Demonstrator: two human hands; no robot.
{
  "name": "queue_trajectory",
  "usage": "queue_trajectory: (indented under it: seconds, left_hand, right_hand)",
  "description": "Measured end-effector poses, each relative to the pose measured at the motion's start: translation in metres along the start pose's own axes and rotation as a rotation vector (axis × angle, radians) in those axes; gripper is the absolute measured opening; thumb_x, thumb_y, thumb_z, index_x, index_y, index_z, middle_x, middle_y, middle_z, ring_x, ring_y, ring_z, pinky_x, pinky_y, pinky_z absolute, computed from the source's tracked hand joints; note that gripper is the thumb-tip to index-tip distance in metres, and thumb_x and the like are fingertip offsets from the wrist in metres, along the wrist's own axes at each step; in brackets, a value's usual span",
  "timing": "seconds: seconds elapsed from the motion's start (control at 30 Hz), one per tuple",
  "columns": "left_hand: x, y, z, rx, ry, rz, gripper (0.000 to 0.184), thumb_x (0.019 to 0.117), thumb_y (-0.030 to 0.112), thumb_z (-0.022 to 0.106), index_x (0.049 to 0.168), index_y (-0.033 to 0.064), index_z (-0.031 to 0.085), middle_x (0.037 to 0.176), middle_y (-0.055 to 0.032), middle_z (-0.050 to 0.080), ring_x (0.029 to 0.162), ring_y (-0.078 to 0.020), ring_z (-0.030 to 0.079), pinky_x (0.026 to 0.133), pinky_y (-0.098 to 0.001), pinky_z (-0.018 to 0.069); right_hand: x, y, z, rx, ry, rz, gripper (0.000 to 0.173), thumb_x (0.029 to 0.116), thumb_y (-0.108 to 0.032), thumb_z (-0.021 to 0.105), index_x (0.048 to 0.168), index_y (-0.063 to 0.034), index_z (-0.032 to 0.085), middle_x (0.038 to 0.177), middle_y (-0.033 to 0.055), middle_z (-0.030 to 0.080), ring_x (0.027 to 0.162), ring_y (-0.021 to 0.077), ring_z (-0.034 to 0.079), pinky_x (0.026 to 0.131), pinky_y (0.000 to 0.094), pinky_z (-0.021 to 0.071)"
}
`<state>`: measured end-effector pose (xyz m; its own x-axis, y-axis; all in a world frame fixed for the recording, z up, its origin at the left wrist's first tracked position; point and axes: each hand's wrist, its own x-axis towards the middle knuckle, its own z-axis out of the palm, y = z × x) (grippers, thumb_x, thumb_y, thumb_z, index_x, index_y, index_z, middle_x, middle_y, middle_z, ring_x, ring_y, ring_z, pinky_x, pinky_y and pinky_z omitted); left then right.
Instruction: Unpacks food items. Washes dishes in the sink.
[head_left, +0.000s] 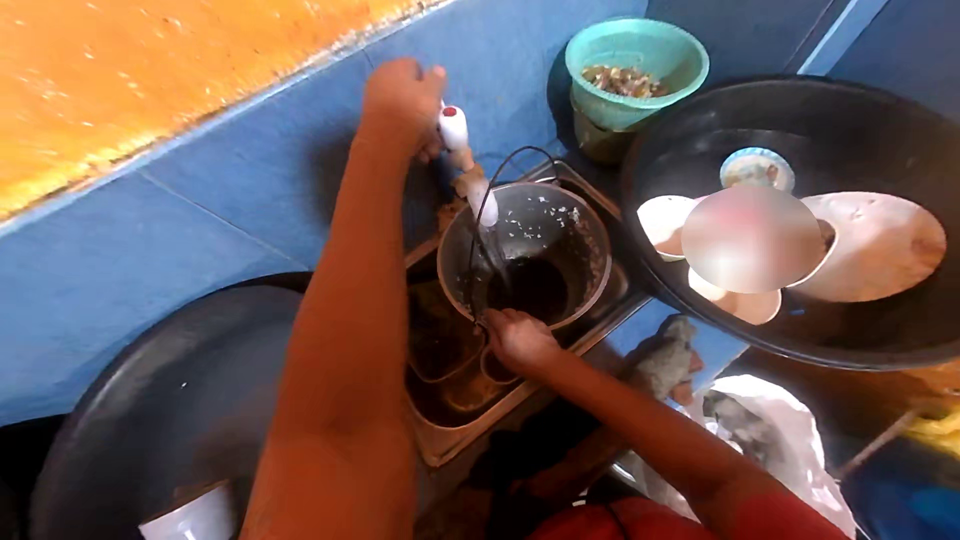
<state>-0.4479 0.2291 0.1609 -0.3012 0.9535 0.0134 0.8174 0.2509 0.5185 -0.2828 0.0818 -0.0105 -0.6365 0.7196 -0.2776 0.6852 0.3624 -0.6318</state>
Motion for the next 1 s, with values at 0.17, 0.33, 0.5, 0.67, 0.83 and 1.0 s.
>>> queue_trajectory:
  seconds: [0.17,0.33,0.5,0.67,0.83,1.0]
  left_hand:
    - [-0.088,-0.068,-0.010,-0.068,0.124,-0.032,0.054,0.1112,0.042,0.039,0.151,0.0047,0.046,0.123,-0.0268,0.067,0.101,-0.0390,0.071,0.089,-0.0579,0.0570]
    - [-0.169,-0.121,0.000,0.001,0.217,-0.136,0.049,0.1091,0.034,0.047,0.147,0.0030,0.052,0.114,-0.0277,0.070,0.100,-0.0429,0.070,0.089,-0.0647,0.0535]
    - [-0.193,-0.108,0.051,-0.098,0.240,0.058,0.043,0.1076,0.031,0.052,0.139,0.0022,0.061,0.105,-0.0228,0.072,0.091,-0.0357,0.070,0.083,-0.0564,0.0550]
    - [-0.151,-0.079,0.121,-0.136,0.169,0.184,0.048,0.1108,0.025,0.045,0.155,0.0054,0.046,0.125,-0.0274,0.066,0.111,-0.0427,0.067,0.096,-0.0572,0.0528]
    - [-0.147,-0.065,0.146,-0.066,0.278,0.438,0.044,0.1078,0.016,0.049,0.149,-0.0004,0.051,0.104,-0.0253,0.073,0.086,-0.0400,0.074,0.074,-0.0543,0.0600]
    - [-0.161,-0.072,0.179,-0.063,0.296,0.700,0.034,0.1035,0.021,0.059,0.134,0.0098,0.069,0.075,-0.0142,0.069,0.057,-0.0286,0.066,0.050,-0.0437,0.0535]
  right_hand:
    - [0.004,0.038,-0.028,0.077,0.102,-0.099,0.035,0.1053,-0.016,0.053,0.138,-0.0070,0.063,0.133,0.0190,0.065,0.122,0.0350,0.064,0.104,0.0542,0.0504]
    - [0.022,0.046,-0.110,0.185,0.685,-0.221,0.035,0.1054,-0.018,0.054,0.134,-0.0001,0.064,0.124,0.0208,0.069,0.110,0.0315,0.069,0.097,0.0488,0.0548]
    - [0.066,-0.010,-0.173,0.057,0.675,-0.562,0.057,0.1063,-0.030,0.051,0.153,0.0008,0.043,0.149,0.0205,0.053,0.137,0.0275,0.053,0.112,0.0384,0.0456]
    - [0.120,-0.034,-0.198,-0.322,0.431,-0.715,0.060,0.1055,-0.033,0.052,0.152,0.0039,0.043,0.156,0.0257,0.043,0.141,0.0353,0.048,0.118,0.0455,0.0396]
    - [0.121,-0.034,-0.214,-0.460,0.277,-0.717,0.074,0.1046,-0.045,0.050,0.159,0.0016,0.031,0.163,0.0253,0.033,0.141,0.0386,0.048,0.115,0.0533,0.0407]
    - [0.133,-0.018,-0.242,-0.670,0.185,-0.778,0.077,0.1029,-0.060,0.041,0.157,-0.0054,0.038,0.164,0.0170,0.035,0.145,0.0355,0.044,0.115,0.0599,0.0368]
